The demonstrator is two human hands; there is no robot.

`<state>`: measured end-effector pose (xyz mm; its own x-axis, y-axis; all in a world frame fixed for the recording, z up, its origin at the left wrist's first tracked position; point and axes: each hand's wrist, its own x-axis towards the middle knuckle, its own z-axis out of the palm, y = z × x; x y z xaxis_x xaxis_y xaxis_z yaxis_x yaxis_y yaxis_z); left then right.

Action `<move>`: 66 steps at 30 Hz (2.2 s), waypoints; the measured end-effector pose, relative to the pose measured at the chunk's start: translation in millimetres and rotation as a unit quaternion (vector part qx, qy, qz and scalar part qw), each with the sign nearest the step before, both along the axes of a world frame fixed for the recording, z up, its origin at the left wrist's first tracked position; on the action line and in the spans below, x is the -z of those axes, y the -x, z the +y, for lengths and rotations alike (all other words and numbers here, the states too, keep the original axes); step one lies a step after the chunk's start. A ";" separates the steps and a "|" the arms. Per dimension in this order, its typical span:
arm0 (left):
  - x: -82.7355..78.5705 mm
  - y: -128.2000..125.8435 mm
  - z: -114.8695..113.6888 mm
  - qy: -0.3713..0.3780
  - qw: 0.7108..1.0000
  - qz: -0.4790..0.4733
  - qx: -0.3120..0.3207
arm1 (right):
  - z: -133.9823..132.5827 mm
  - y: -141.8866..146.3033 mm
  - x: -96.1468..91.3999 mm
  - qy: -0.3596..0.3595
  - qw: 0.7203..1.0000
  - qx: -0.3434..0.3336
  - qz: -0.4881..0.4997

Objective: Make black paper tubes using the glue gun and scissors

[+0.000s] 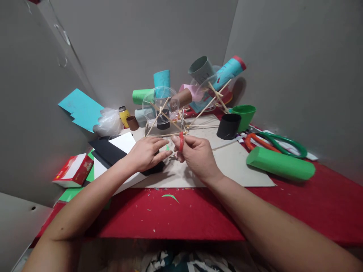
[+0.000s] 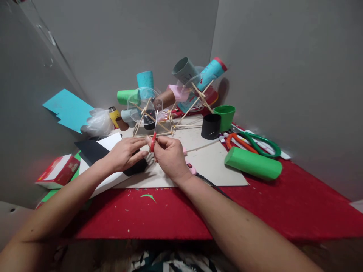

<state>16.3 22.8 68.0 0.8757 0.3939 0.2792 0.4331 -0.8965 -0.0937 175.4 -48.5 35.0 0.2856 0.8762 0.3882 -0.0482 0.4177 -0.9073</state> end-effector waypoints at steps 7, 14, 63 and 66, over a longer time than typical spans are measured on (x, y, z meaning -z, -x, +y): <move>1.8 8.2 -2.9 0.009 1.000 0.025 0.003 | -2.1 0.2 -1.4 0.000 1.000 -0.004 -0.008; 1.1 7.3 -6.5 0.045 0.998 0.048 -0.002 | 0.0 0.4 1.1 0.014 1.000 -0.001 -0.001; 53.9 56.6 -2.5 0.445 0.754 -0.447 -0.182 | -5.2 24.9 22.9 -0.025 0.921 -0.026 -0.388; 56.0 58.3 -1.6 0.447 0.740 -0.466 -0.186 | -8.3 22.0 21.6 -0.038 0.927 -0.016 -0.373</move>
